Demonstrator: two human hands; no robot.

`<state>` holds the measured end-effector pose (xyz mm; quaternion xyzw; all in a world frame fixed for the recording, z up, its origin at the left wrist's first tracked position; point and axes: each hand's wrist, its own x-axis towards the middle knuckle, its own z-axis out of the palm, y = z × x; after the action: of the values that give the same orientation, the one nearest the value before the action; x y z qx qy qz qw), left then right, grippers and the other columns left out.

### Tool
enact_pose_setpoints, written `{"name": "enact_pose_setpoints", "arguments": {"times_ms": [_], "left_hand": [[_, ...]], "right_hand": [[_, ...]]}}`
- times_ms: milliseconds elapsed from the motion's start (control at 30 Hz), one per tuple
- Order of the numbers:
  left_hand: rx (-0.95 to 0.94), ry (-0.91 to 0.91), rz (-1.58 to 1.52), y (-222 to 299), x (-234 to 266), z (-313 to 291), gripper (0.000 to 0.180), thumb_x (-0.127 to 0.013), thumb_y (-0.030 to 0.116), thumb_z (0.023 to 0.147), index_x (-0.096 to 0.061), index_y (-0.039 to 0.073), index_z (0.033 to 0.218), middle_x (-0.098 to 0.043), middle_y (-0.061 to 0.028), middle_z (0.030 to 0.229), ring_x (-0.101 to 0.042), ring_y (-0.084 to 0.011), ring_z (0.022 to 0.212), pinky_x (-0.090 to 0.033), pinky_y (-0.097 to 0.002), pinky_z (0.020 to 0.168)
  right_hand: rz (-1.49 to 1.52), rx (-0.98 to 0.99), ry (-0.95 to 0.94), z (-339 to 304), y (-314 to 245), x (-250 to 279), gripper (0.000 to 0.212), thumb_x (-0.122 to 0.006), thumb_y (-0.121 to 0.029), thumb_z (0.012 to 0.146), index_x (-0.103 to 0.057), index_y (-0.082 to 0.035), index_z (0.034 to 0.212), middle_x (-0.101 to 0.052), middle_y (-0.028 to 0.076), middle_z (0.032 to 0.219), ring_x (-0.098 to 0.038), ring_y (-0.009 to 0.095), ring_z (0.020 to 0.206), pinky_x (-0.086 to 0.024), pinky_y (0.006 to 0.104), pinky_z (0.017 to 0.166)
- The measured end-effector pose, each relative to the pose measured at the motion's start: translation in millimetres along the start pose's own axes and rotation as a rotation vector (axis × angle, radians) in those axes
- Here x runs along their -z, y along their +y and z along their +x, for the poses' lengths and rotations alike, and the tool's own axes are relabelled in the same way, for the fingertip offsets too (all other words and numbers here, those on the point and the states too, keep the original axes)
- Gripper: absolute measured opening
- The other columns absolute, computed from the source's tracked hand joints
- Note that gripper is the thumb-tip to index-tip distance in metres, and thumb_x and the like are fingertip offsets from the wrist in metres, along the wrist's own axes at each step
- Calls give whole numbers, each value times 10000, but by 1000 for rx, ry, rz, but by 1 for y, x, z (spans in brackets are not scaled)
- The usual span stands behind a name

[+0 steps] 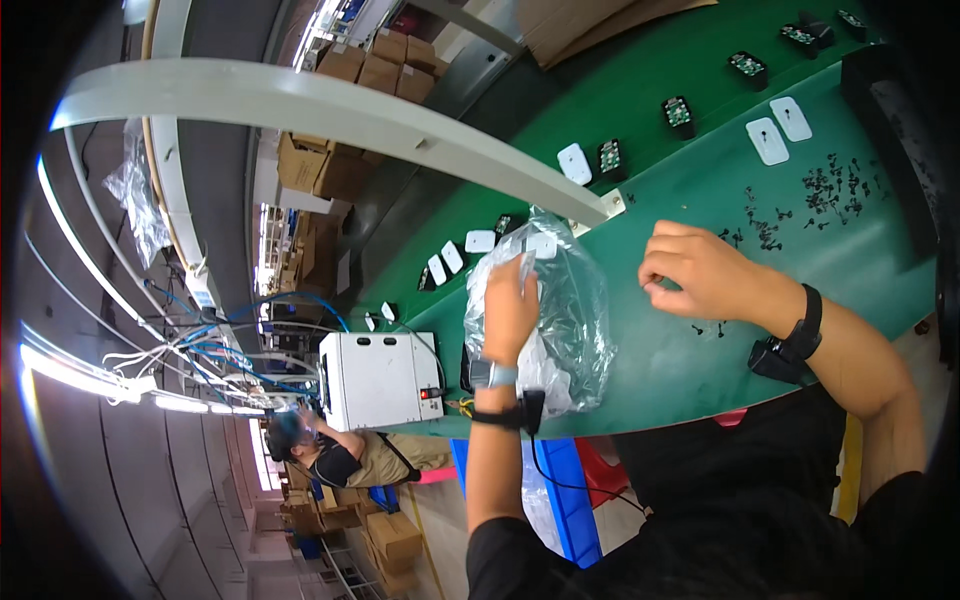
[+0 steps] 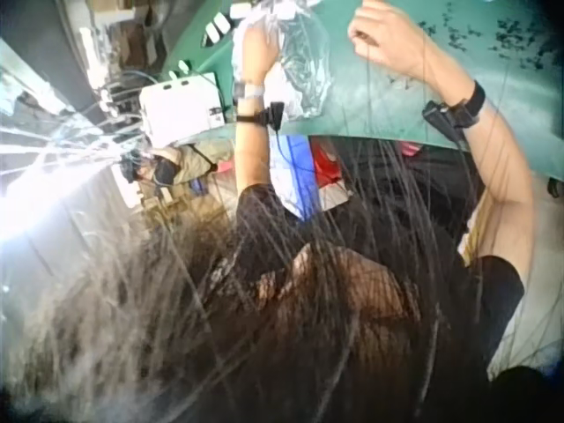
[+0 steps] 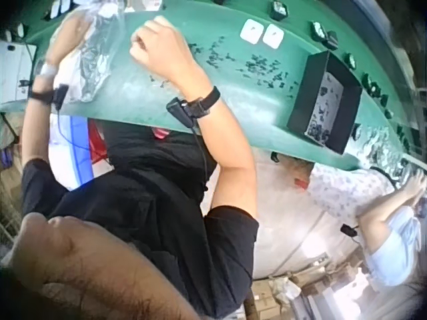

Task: The person assembles small electronic devices by inserting white plastic components into black housings. They repeatedly pick up parts from a green workbench, align them, and press them together, placing the finished units in a row.

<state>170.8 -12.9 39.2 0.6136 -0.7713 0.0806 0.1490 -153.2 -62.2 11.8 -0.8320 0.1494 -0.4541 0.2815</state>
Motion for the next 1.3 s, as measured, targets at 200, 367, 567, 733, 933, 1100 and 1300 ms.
{"name": "enact_pose_setpoints", "arguments": {"times_ms": [200,367,567,733,933,1100,1300], "left_hand": [[636,-108,-1180,142,17,-21,215,-654,16,927,-625,-67,1124,-702,-97,913,-662,-124,717,-530,-248,598],[593,-137,-1220,168,19,-25,291,-663,-44,900,-624,-78,1186,-651,-89,993,-679,-126,768,-556,-233,618],[499,-44,-1156,174,11,-21,294,-643,-45,914,-613,-91,1202,-613,-92,1022,-672,-128,787,-561,-236,634],[490,-37,-1152,175,3,-21,292,-619,-36,933,-605,-91,1219,-603,-89,1031,-645,-110,769,-546,-232,643],[627,-27,-1137,179,2,-24,215,-564,62,982,-630,-60,1146,-623,-51,869,-568,-87,702,-437,-217,617],[813,88,-1363,181,-3,-28,191,-554,74,949,-627,-28,1093,-643,-53,851,-582,-109,709,-433,-242,632],[875,-1,-1935,171,7,-28,160,-562,92,950,-639,10,1063,-687,-69,1013,-647,-136,886,-509,-304,819]], "right_hand": [[149,80,163,-3,-8,-3,100,-703,-36,740,-616,-38,790,-612,58,777,-559,247,762,-486,360,674],[119,86,180,-3,-12,-5,120,-720,-61,734,-617,-38,791,-613,59,772,-559,249,752,-483,357,655],[110,15,203,-4,-10,-8,131,-727,-84,736,-609,-42,774,-596,51,744,-551,244,728,-477,356,629],[115,-98,199,-6,-11,-10,139,-728,-96,732,-607,-43,774,-580,57,733,-556,250,720,-476,359,622],[362,-285,218,-3,-15,-10,198,-714,-32,764,-624,-23,940,-579,68,863,-568,170,755,-476,287,615],[855,-631,-116,-4,-16,-1,326,-711,-11,829,-608,-11,1138,-585,30,997,-570,128,925,-506,304,780],[1224,-388,-81,-8,-7,-29,644,-786,25,779,-461,-24,1333,-585,101,1274,-566,193,1193,-460,356,1031]]}}
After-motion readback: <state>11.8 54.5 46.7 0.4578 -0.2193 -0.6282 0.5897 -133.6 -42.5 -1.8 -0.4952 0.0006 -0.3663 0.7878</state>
